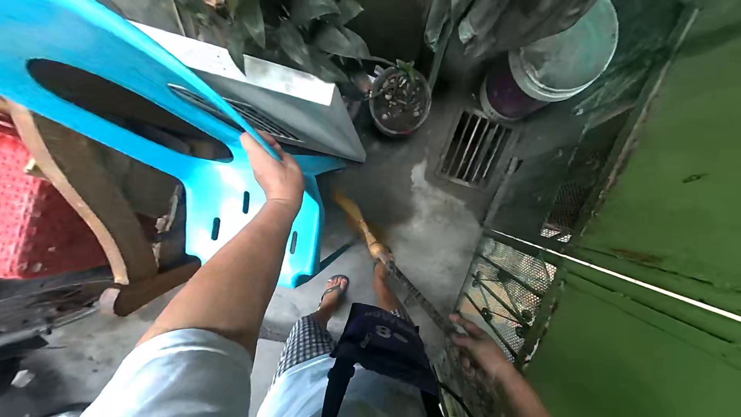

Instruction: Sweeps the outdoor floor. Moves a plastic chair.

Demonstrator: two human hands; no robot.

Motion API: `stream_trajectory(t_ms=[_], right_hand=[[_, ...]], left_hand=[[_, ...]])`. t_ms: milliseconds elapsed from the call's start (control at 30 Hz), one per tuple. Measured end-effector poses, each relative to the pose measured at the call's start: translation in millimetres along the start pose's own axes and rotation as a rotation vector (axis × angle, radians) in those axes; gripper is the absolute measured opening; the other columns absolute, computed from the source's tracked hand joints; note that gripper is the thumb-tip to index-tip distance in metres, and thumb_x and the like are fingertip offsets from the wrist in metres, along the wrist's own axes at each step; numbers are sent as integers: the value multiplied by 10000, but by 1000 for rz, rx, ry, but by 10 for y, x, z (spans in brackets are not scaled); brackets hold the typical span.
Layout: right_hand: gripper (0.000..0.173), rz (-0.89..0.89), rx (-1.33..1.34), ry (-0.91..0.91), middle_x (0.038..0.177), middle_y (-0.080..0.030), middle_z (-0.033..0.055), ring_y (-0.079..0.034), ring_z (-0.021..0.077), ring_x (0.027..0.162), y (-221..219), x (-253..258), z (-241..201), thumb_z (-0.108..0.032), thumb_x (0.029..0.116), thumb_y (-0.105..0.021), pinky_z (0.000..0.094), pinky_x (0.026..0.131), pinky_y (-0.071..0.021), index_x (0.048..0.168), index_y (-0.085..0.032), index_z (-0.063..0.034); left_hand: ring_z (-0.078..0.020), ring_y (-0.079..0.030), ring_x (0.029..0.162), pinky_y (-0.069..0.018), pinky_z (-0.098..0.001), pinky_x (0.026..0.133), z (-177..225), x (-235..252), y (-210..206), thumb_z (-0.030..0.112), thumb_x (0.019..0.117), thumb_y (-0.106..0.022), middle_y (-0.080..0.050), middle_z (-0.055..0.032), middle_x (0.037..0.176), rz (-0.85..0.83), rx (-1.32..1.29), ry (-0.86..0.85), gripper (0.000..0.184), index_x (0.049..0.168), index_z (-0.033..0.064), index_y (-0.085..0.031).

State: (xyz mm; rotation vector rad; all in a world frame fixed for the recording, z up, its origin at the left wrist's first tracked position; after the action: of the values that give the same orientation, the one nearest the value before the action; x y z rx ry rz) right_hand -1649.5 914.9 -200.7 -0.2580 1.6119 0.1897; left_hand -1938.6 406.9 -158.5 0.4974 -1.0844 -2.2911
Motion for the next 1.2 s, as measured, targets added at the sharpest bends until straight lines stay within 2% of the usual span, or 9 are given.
stream_trajectory(t_ms=[133, 267, 400, 533, 633, 733, 900, 1067, 1200], right_hand=[[411, 73, 386, 16, 800, -598, 48, -474, 72, 466, 309, 146, -760, -167, 1028, -536, 204, 382, -401, 1438, -514, -158], [377, 263, 346, 231, 806, -569, 49, -465, 68, 475, 704, 346, -1886, -138, 1063, -502, 194, 397, -398, 1437, -482, -98], [474, 371, 182, 515, 949, -599, 80, -489, 108, 524, 974, 724, -2642, -180, 1058, -523, 258, 448, -440, 1524, -440, -172], [524, 405, 149, 643, 897, -599, 96, -496, 155, 511, 873, 616, -2283, -293, 1081, -512, 322, 454, -473, 1587, -373, -309], [551, 415, 157, 695, 852, -614, 90, -523, 146, 516, 521, 86, -1743, -204, 1081, -479, 306, 448, -484, 1609, -328, -157], [550, 463, 305, 662, 795, -607, 86, -520, 129, 489, 141, -95, -1498, -151, 1069, -508, 284, 424, -474, 1583, -338, -56], [524, 410, 333, 454, 766, -547, 80, -514, 122, 504, 40, 618, -2434, -119, 1055, -540, 261, 453, -465, 1540, -352, -60], [589, 506, -56, 504, 1030, -652, 191, -603, 252, 656, 239, 1093, -3029, -187, 1027, -580, 430, 589, -536, 1579, -374, -170], [610, 615, -227, 579, 1159, -657, 226, -675, 322, 803, 125, 804, -2027, -259, 1052, -536, 526, 714, -575, 1608, -302, -169]], left_hand=[[-227, -603, 1140, -496, -342, 1003, -53, 214, -175, 35, 932, -501, -575, -203, 1265, -40, 22, 41, 487, 1392, -56, -373], [-208, -632, 1012, -535, -355, 910, -68, 213, -331, 94, 915, -658, -597, -171, 1148, -155, -100, -7, 587, 1392, -50, -347], [-290, -510, 1329, -476, -419, 1078, -113, 157, -362, 145, 837, -827, -418, -240, 1497, -276, -207, -13, 986, 1555, 8, -165], [-389, -499, 1350, -511, -514, 1033, -354, -126, -137, 211, 857, -830, -254, -260, 1614, -362, -167, -17, 1114, 1629, 113, -32], [-399, -536, 1319, -538, -566, 979, -903, -511, 145, 230, 926, -762, -291, -234, 1615, -420, -78, -3, 977, 1632, 151, -92], [-405, -488, 1369, -497, -531, 1060, -1614, -1017, 455, 197, 945, -706, -305, -291, 1593, -476, 31, 61, 858, 1609, 40, -187], [-489, -564, 1243, -515, -595, 997, -2401, -1958, 925, 146, 947, -716, -373, -343, 1526, -602, 243, 340, 667, 1530, 35, -412], [-424, -596, 1236, -533, -552, 988, -3034, -2582, 1058, 149, 938, -737, -387, -257, 1563, -842, 414, 479, 617, 1498, 102, -484], [-418, -588, 1257, -527, -549, 1007, -3235, -2684, 1076, 158, 953, -722, -424, -264, 1534, -855, 414, 509, 595, 1498, 106, -488]])
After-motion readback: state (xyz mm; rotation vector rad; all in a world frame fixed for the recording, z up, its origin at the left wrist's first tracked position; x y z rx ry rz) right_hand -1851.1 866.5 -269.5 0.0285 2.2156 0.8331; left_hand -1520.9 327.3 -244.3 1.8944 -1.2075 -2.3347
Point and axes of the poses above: each hand's wrist, its own x-axis towards the middle knuckle, its own y-axis out of the back of the hand, z = x × y, the point moved 10 cm from there along x, towards the middle knuckle
